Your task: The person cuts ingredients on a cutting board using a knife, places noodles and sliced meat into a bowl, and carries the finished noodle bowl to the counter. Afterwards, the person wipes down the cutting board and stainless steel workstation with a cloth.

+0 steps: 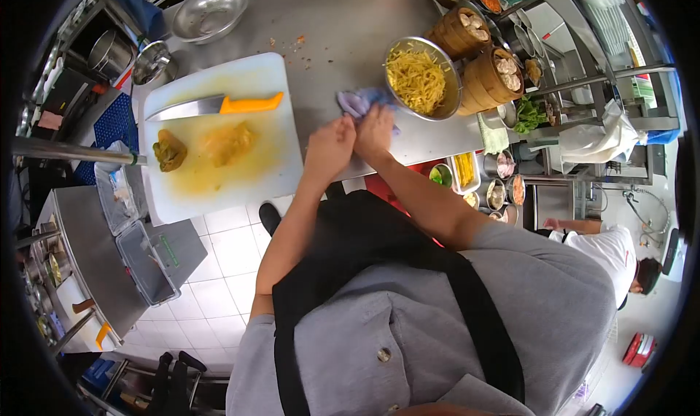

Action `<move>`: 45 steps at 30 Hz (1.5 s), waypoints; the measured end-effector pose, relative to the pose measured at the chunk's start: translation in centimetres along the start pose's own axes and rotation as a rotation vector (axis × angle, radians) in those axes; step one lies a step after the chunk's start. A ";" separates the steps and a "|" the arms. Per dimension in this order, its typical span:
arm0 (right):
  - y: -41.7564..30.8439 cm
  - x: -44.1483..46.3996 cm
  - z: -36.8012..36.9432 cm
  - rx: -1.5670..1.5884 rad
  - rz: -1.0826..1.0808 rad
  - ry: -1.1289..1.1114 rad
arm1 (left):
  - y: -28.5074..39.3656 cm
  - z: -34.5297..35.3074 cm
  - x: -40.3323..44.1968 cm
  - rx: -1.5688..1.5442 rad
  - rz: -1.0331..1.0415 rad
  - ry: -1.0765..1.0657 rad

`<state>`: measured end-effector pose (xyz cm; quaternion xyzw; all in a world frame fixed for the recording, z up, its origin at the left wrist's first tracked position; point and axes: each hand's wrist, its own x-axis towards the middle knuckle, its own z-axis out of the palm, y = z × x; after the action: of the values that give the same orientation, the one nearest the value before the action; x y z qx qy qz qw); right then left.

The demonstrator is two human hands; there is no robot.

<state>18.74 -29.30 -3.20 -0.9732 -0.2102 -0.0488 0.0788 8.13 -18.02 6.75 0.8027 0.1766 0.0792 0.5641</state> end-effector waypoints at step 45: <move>9.5 17.9 0.0 0.157 -0.570 0.360 | 0.6 -9.2 -35.2 -0.568 -0.224 1.293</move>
<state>38.93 -30.67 -2.18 -0.8421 -0.4594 -0.2235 0.1727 -27.27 -23.27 13.04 0.3938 0.5298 0.5237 0.5385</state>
